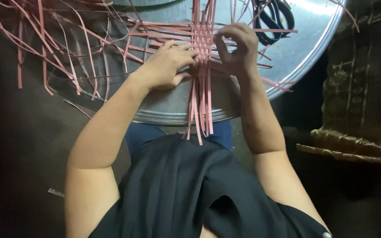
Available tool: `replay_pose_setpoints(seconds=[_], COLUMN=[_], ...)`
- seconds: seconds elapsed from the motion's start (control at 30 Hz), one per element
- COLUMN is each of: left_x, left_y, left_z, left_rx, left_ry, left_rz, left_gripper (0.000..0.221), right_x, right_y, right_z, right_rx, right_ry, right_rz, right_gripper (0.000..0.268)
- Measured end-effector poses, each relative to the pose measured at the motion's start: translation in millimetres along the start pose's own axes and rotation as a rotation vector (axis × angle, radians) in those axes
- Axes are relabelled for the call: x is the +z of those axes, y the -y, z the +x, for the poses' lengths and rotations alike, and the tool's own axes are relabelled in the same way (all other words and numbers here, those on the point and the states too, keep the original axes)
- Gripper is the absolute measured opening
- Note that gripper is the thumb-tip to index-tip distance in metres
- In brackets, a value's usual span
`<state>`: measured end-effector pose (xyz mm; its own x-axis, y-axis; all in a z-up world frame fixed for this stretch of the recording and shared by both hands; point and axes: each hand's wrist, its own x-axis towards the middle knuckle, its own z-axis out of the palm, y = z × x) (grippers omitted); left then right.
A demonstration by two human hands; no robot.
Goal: A person is manually weaving pink plastic strips into a mat on a round metal surface.
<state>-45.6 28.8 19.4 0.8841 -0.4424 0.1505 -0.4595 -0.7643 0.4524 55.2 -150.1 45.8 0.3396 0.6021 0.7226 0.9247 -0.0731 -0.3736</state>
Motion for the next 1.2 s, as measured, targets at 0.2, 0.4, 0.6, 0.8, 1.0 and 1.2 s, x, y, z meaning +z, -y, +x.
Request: replay_pose_setpoints(seconds=[0.2,0.4,0.6,0.8,1.0,1.2], left_x=[12,21,27,51,48,37], left_y=[8,11,17,26,22,12], left_z=[-2,-1,1,6,6,5], left_rx=[0.022,0.065,0.126,0.093,0.099,0.110], left_ry=[-0.046,-0.159,-0.247,-0.462,-0.460,-0.463], left_rz=[0.026,0.067,0.148,0.262,0.299,0.311], left_gripper=[0.020,0.022,0.030,0.007,0.014,0.025], right_x=[-18,-25,-22,-14,-11,-6], right_y=[18,17,12,9,11,15], right_z=[-27,-29,-35,-42,-41,-43], right_rx=[0.126,0.182,0.225,0.302,0.239,0.093], right_ry=[0.267,0.502,0.464,0.382,0.312,0.237], right_rz=[0.050,0.049,0.045,0.028,-0.017,-0.132], right_gripper=[0.010,0.020,0.018,0.016,0.017,0.012])
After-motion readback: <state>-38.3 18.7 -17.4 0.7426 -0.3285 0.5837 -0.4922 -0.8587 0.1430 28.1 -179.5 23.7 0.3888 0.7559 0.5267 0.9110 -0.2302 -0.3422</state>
